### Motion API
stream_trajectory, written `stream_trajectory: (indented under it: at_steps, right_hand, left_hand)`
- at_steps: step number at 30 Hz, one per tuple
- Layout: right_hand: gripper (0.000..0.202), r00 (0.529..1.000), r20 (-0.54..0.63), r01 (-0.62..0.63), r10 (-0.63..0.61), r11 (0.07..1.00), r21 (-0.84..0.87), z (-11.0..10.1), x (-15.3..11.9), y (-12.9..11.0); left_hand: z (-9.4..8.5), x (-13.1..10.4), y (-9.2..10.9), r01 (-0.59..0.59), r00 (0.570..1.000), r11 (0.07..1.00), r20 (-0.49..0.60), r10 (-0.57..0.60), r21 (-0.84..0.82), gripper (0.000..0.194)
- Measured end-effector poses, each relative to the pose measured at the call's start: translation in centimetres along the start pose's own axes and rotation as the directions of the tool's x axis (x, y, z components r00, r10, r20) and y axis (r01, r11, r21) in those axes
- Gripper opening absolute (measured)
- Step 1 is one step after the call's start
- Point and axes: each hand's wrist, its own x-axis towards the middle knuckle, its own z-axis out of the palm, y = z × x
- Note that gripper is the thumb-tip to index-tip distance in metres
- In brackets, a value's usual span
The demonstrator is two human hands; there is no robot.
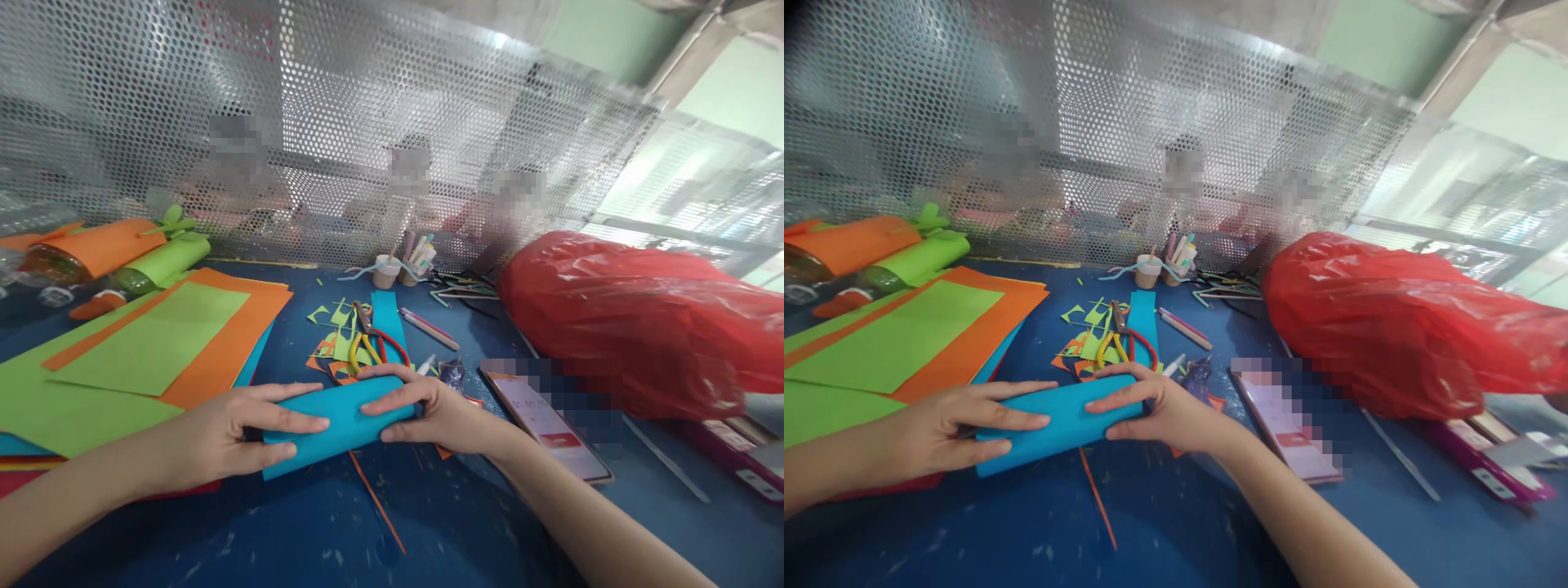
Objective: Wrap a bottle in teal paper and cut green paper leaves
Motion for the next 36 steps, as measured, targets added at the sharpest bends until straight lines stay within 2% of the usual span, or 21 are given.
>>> stream_trajectory:
  at_steps: [4,10,16,21,27,33,36]
  right_hand:
    - [0.034,1.0,0.002,0.005,-0.005,1.0,-0.005,0.0,0.0,-0.1]
    - [0.033,1.0,-0.023,0.014,-0.014,1.0,0.005,0.2,0.0,-0.4]
    - [0.034,0.999,-0.018,0.031,-0.032,0.998,-0.056,0.0,0.1,0.1]
    - [0.033,0.998,-0.029,0.047,-0.049,0.996,-0.079,-0.2,0.2,0.4]
    - [0.033,0.998,-0.037,0.046,-0.051,0.989,-0.139,-0.6,0.0,0.0]
    - [0.029,0.998,-0.066,-0.007,-0.007,0.976,-0.218,-0.5,-0.1,-1.1]
    - [0.037,0.995,-0.098,-0.052,0.027,0.963,-0.263,-0.2,-0.2,-1.7]
  left_hand:
    - [0.1,0.0,-0.6,-0.018,1.0,0.999,-0.01,0.017,-0.028,0.037]
    - [-0.1,-0.3,0.3,-0.032,0.998,0.999,-0.047,0.032,0.008,0.036]
    - [-0.2,-0.1,0.7,-0.053,0.996,0.998,-0.063,0.055,0.038,0.033]
    - [-0.6,-0.1,0.8,-0.056,0.998,0.998,-0.019,0.056,0.01,0.036]
    - [-0.7,-0.4,-0.4,-0.083,0.996,0.996,0.022,0.084,-0.044,0.039]
    - [-1.0,-0.6,-0.5,-0.104,0.993,0.99,0.054,0.109,-0.093,0.057]
    - [-1.1,-0.7,-0.4,-0.12,0.991,0.984,0.04,0.126,-0.13,0.061]
